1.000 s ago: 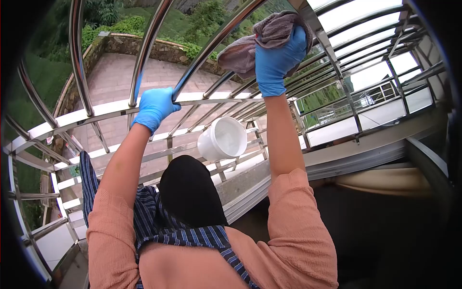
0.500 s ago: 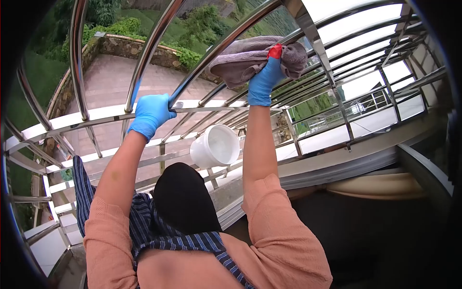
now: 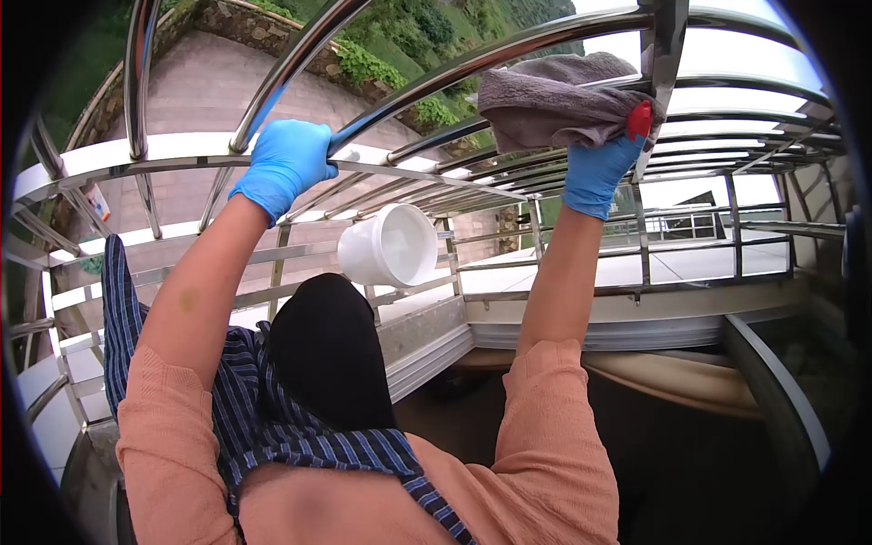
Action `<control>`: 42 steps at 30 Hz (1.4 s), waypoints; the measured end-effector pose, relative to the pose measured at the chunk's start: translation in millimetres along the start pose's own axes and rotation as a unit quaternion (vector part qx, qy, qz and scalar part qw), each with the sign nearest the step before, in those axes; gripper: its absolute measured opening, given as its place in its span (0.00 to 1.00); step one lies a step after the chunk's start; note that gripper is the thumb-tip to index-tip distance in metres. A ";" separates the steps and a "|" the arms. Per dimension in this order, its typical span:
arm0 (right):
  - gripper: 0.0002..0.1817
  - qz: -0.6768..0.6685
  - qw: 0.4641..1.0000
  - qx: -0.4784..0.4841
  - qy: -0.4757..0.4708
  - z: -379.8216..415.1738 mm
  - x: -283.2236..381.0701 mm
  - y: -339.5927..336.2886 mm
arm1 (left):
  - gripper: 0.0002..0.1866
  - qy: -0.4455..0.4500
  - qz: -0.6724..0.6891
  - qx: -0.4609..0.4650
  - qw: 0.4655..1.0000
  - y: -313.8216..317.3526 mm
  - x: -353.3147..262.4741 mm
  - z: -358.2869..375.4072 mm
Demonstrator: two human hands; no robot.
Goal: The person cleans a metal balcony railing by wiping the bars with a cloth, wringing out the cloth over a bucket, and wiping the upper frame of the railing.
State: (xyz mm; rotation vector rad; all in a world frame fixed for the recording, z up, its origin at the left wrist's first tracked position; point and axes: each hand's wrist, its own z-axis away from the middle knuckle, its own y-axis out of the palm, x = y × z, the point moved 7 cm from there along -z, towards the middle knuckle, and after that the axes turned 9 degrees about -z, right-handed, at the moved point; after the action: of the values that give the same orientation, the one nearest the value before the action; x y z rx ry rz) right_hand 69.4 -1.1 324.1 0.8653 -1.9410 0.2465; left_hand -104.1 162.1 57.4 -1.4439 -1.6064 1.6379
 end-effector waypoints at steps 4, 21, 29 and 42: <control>0.36 -0.067 0.998 0.005 -0.008 -20.4 -31.8 -12.7 | 0.16 0.004 0.008 -0.026 1.000 0.7 1.8 0.8; 0.13 0.098 0.992 0.013 -0.083 -41.1 41.5 -39.2 | 0.16 -0.005 0.015 -0.037 0.999 -2.7 0.8 3.6; 0.16 0.282 0.947 -0.026 -0.149 33.1 16.8 21.8 | 0.17 -0.007 0.003 0.023 1.000 -0.4 -4.8 -2.6; 0.04 -0.035 0.996 0.058 -0.064 22.4 14.4 94.5 | 0.17 -0.012 0.015 0.019 1.000 0.7 -4.4 -2.1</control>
State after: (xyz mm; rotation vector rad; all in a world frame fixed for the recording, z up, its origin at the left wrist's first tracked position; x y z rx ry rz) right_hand -12.8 49.7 341.5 1.0460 -2.0267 0.2704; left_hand -100.4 159.2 58.8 -1.4420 -1.5637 1.6992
